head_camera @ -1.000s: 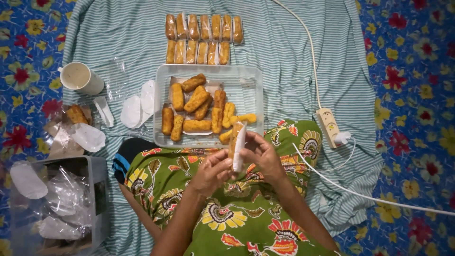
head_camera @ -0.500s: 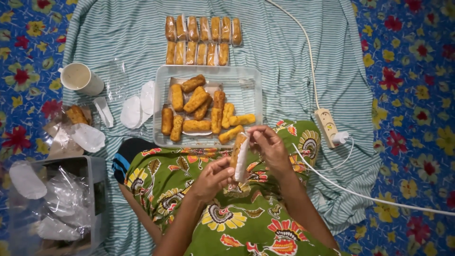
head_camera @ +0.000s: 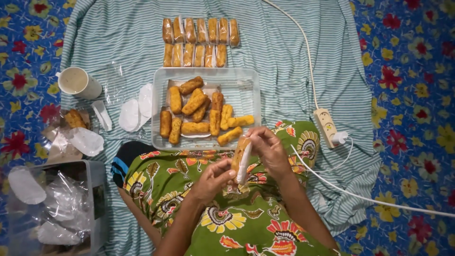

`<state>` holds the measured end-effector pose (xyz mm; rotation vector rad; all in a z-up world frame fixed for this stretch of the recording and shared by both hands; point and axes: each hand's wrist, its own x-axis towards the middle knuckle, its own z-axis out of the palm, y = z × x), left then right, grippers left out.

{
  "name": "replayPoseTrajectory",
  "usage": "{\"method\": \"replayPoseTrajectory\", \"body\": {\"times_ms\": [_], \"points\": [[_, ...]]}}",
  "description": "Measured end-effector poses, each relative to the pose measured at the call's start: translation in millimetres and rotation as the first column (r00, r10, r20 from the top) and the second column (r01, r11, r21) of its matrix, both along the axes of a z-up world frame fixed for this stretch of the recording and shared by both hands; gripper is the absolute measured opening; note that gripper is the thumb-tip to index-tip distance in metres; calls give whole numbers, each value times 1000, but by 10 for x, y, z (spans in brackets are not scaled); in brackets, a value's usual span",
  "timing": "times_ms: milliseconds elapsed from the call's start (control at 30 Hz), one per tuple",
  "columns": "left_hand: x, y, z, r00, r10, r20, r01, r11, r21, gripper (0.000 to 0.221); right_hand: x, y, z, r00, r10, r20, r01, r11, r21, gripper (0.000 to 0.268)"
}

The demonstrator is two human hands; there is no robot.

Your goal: Wrapping individual fried food items in small plastic sleeves for packaging

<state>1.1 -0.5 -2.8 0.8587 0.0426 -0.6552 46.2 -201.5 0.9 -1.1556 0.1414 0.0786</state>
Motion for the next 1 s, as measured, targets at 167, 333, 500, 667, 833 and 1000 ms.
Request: {"method": "replayPoseTrajectory", "body": {"times_ms": [167, 333, 500, 667, 833, 1000], "points": [[13, 3, -17, 1000, 27, -10, -27, 1000, 6, 33, -2, 56, 296, 999, 50, 9, -50, 998, 42, 21], [25, 30, -207, 1000, -19, -20, 19, 1000, 21, 33, 32, -21, -76, 996, 54, 73, -56, 998, 25, 21], [97, 40, 20, 999, -18, -27, 19, 999, 40, 33, 44, -109, -382, 1000, -2, -7, 3, 994, 109, 13], [170, 70, 60, 969, -246, 33, 242, 967, 80, 26, 47, -120, -223, 988, 132, 84, -146, 968, 203, 28], [149, 45, 18, 970, -241, 24, 240, 971, 17, 30, 20, -58, -27, 960, 232, 155, -261, 944, 202, 41], [127, 50, 39, 967, -252, 30, 251, 968, 16, 35, -26, -78, -257, 973, 197, 124, -225, 928, 297, 30]]}}
